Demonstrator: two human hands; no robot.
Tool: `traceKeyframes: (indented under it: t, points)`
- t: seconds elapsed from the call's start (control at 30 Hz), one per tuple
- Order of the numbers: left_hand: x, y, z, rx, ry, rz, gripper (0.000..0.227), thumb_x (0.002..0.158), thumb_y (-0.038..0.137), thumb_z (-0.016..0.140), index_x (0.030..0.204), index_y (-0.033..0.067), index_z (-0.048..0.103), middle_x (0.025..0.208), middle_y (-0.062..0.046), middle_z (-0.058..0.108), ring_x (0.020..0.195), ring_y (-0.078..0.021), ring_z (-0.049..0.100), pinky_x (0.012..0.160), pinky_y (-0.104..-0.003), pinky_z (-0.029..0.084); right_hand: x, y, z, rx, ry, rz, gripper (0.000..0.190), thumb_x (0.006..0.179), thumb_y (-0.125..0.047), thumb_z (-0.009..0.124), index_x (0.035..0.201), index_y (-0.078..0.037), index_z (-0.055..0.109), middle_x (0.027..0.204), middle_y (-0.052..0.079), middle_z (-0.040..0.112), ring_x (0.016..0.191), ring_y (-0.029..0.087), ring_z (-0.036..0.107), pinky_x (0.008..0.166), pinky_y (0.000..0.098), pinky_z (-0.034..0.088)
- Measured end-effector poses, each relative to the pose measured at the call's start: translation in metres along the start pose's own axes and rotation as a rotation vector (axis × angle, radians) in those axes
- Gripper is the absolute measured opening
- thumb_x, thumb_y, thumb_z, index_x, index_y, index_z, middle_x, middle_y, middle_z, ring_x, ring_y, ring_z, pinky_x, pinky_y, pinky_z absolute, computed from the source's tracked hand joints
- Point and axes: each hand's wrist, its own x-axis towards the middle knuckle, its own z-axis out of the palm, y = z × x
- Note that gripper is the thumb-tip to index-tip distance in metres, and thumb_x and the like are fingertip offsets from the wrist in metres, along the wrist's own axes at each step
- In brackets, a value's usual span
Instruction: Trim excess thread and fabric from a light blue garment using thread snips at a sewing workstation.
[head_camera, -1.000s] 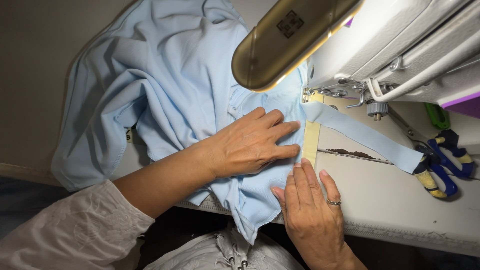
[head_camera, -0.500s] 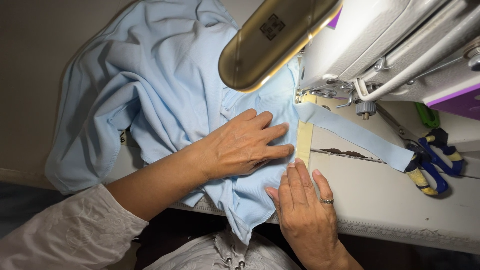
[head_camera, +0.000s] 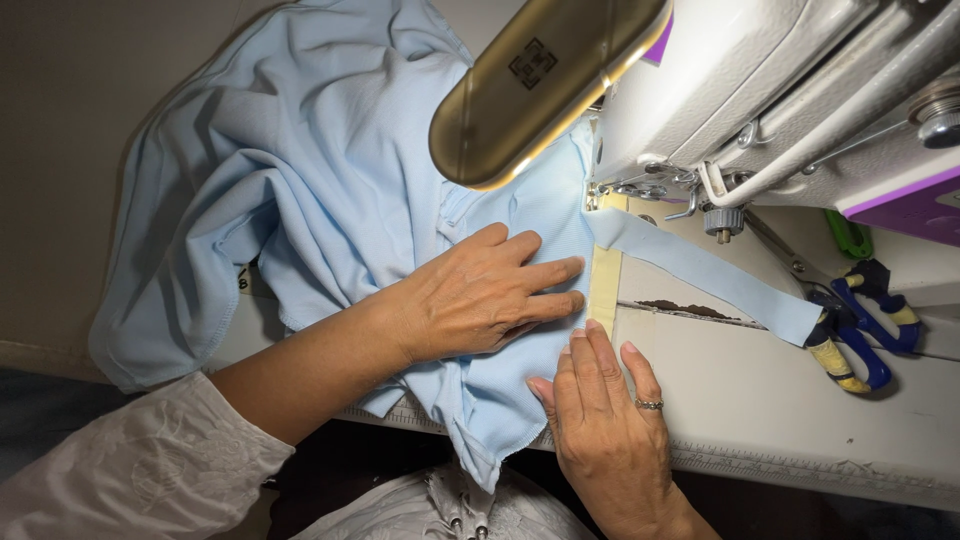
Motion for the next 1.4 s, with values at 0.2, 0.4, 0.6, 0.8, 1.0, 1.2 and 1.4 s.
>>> traceKeyframes:
  t: [0.2,0.4,0.6,0.8,1.0,1.2,1.4]
  points:
    - [0.003,-0.001,-0.001,-0.12,0.024,0.07,0.013,0.105,0.011,0.044,0.107,0.0115,0.058,0.118,-0.01,0.061,0.112,-0.0276,0.057,0.089,-0.038,0.045,0.002,0.0,-0.002,-0.014,-0.005,-0.006,0.038,0.107,-0.037,0.055,0.11,-0.002,0.07,0.12,0.011,0.074,0.124,0.024,0.068,0.11,0.0406,0.041]
    - [-0.001,0.012,-0.001,-0.193,-0.041,-0.032,0.02,0.108,0.025,0.046,0.109,0.0075,0.056,0.132,-0.019,0.059,0.119,-0.034,0.056,0.094,-0.044,0.048,0.002,0.001,-0.002,0.015,0.017,-0.001,0.036,0.107,-0.035,0.055,0.11,-0.001,0.069,0.121,0.012,0.074,0.122,0.025,0.069,0.11,0.0402,0.04]
    - [-0.002,0.008,0.003,-0.214,-0.021,-0.02,0.021,0.102,0.03,0.059,0.106,0.0094,0.057,0.129,-0.012,0.058,0.12,-0.0305,0.057,0.093,-0.041,0.046,0.004,0.001,-0.003,0.025,0.027,-0.001,0.037,0.106,-0.035,0.058,0.111,-0.001,0.07,0.119,0.011,0.074,0.121,0.024,0.07,0.109,0.0402,0.041]
    - [-0.002,0.016,0.007,-0.26,-0.031,-0.09,0.026,0.094,0.033,0.064,0.103,0.0088,0.059,0.132,-0.015,0.059,0.125,-0.0356,0.054,0.104,-0.053,0.046,-0.001,0.012,0.003,0.16,0.061,-0.058,0.033,0.103,-0.03,0.064,0.112,0.001,0.069,0.118,0.014,0.074,0.118,0.029,0.071,0.108,0.0433,0.042]
    - [-0.003,0.013,0.001,-0.246,-0.005,-0.065,0.026,0.094,0.032,0.065,0.103,0.0085,0.058,0.13,-0.014,0.059,0.123,-0.0351,0.056,0.1,-0.051,0.045,-0.001,0.02,0.003,0.197,0.056,-0.095,0.033,0.101,-0.032,0.066,0.109,0.0,0.071,0.119,0.015,0.074,0.121,0.027,0.068,0.105,0.0438,0.046]
    - [-0.005,0.014,0.001,-0.247,-0.006,-0.075,0.03,0.097,0.039,0.059,0.107,0.0098,0.06,0.132,-0.014,0.059,0.128,-0.0352,0.055,0.103,-0.051,0.043,0.0,0.042,0.005,0.463,-0.005,-0.105,0.036,0.094,-0.03,0.072,0.115,0.0,0.07,0.122,0.018,0.073,0.118,0.03,0.069,0.108,0.0441,0.045]
    - [-0.006,0.013,0.002,-0.224,-0.039,-0.06,0.039,0.095,0.043,0.066,0.112,0.0088,0.058,0.135,-0.013,0.058,0.13,-0.0332,0.053,0.105,-0.05,0.044,0.024,0.119,0.03,0.306,-0.112,0.252,0.035,0.106,-0.019,0.066,0.139,-0.008,0.066,0.108,0.021,0.059,0.109,0.045,0.059,0.102,0.0536,0.044]
